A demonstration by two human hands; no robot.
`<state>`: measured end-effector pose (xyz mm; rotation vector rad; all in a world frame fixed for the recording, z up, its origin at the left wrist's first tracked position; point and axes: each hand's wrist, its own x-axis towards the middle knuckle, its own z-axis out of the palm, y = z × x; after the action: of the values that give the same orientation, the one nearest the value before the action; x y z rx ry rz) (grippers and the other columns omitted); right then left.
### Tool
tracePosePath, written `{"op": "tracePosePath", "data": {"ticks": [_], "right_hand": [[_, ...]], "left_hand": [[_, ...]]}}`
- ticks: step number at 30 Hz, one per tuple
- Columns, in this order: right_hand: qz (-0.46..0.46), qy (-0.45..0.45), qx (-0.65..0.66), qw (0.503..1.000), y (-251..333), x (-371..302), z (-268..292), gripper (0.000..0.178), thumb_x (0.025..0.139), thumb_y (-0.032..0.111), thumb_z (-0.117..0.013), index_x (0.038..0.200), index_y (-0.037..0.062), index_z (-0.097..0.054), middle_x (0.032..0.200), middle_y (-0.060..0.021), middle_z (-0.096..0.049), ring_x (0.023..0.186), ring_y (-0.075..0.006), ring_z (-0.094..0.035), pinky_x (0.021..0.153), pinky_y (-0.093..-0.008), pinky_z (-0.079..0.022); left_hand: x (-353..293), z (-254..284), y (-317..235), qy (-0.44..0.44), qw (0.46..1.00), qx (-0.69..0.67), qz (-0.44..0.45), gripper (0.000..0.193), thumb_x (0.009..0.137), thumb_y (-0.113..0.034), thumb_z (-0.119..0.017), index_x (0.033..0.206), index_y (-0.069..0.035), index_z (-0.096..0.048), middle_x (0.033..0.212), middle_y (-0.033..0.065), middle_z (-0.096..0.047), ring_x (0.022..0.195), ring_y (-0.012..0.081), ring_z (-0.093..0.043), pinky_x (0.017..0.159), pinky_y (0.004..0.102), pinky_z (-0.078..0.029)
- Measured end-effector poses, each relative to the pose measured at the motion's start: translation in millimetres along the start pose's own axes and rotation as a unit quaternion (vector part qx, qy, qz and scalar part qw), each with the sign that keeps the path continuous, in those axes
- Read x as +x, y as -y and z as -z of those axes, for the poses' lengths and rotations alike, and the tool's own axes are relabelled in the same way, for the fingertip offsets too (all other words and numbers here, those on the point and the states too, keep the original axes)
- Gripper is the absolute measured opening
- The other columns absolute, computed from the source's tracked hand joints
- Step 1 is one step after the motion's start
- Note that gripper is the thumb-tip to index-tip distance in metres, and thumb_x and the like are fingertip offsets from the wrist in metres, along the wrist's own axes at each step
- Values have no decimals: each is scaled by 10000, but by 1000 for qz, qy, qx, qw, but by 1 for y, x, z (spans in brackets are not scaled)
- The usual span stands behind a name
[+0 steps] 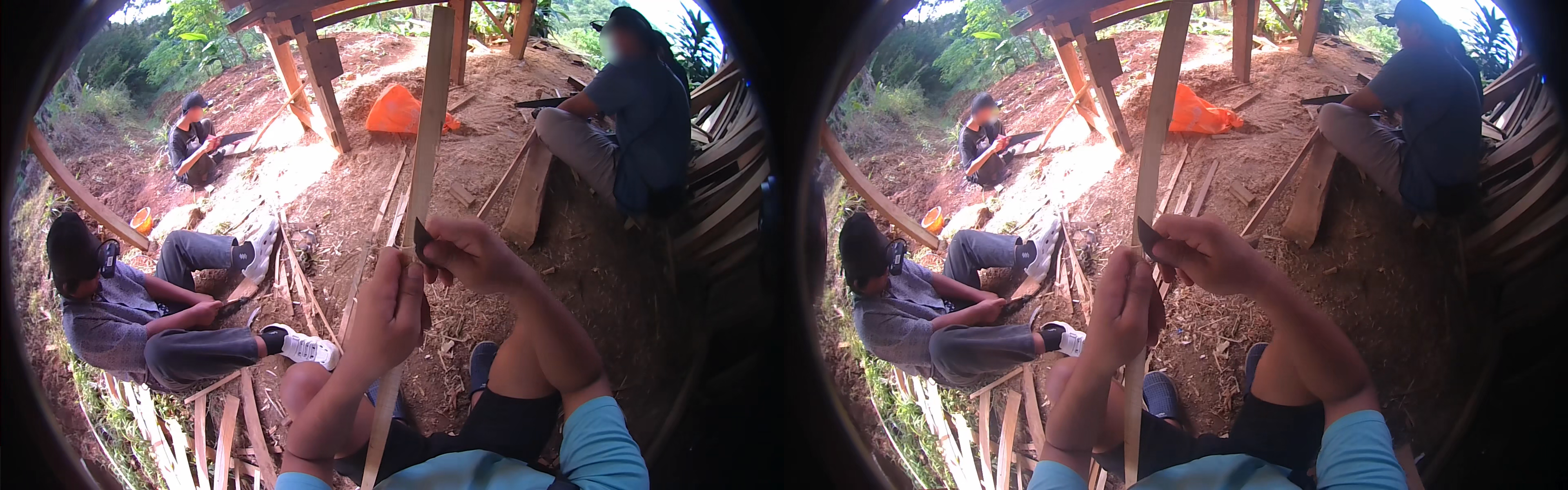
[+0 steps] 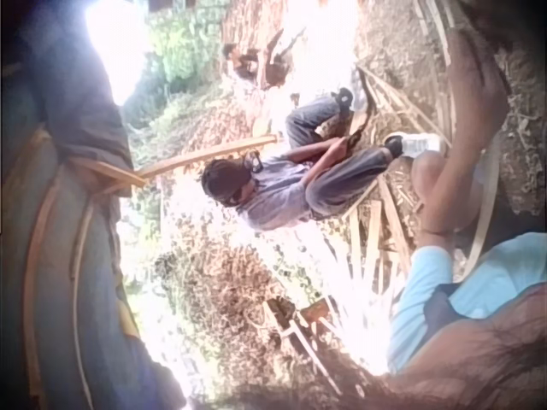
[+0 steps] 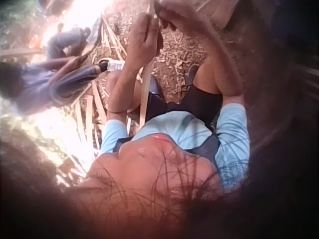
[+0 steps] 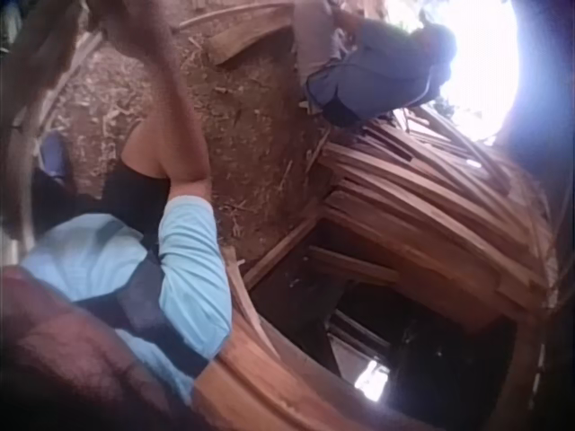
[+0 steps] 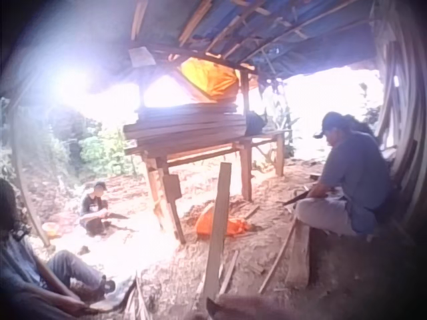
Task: The person sits on the ground and uses a small knife to shave thin strips off a long, thin piece of wood. They hold the wood vertically and repeatedly scrape the blade along its length to remove thin layers.
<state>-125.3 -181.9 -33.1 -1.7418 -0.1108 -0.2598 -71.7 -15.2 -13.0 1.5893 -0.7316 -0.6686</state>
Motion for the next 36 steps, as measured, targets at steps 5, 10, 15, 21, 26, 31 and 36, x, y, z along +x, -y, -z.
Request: {"op": "tracePosePath", "data": {"ticks": [5,10,15,21,26,31,36], "right_hand": [[87,-57,-10,995,-12,-1,12,172,930,194,-547,874,32,-536,635,1,-559,557,-72,-543,496,-257,-443],[-37,-99,106,989,-3,-3,-8,249,895,253,-616,890,13,-548,659,2,-560,557,-58,-525,493,-247,-429],[-81,-108,113,984,3,-5,-19,214,886,222,-621,896,17,-561,656,-8,-564,497,-43,-516,415,-194,-394],[-97,-76,151,981,-2,-9,-11,161,901,176,-584,914,23,-536,661,3,-544,485,-44,-496,402,-191,-377],[-95,-94,188,973,-1,-9,-15,179,905,188,-585,939,18,-541,658,7,-540,488,-46,-497,409,-187,-379],[-76,-111,155,979,1,-8,-21,180,909,198,-588,934,24,-551,666,3,-549,499,-48,-512,418,-181,-385],[-93,-101,168,976,1,-8,-22,152,895,168,-595,921,20,-569,677,-4,-562,506,-48,-522,423,-182,-392]], "left_hand": [[1,1,-6,8,996,-59,61,139,975,-161,-426,894,-48,-424,583,32,-526,443,81,-496,391,230,-377],[2,2,0,-1,996,-67,62,82,942,-107,-446,903,-35,-441,608,42,-550,467,77,-509,414,229,-394],[5,-2,12,-10,1000,-26,13,64,914,-78,-465,917,-16,-450,616,53,-557,495,88,-531,434,237,-406],[6,-2,8,-24,999,9,26,64,909,-66,-477,936,-18,-445,617,65,-559,512,100,-552,444,253,-417],[5,-4,14,-24,999,28,-4,62,907,-57,-482,944,-27,-442,612,65,-556,504,102,-550,442,257,-409],[2,-4,15,-35,998,55,-12,50,897,-49,-487,912,-26,-445,610,73,-562,516,115,-562,455,276,-411],[0,0,23,-14,995,89,-52,114,921,-43,-439,1034,-29,-449,612,21,-526,473,67,-498,405,211,-377]]}}
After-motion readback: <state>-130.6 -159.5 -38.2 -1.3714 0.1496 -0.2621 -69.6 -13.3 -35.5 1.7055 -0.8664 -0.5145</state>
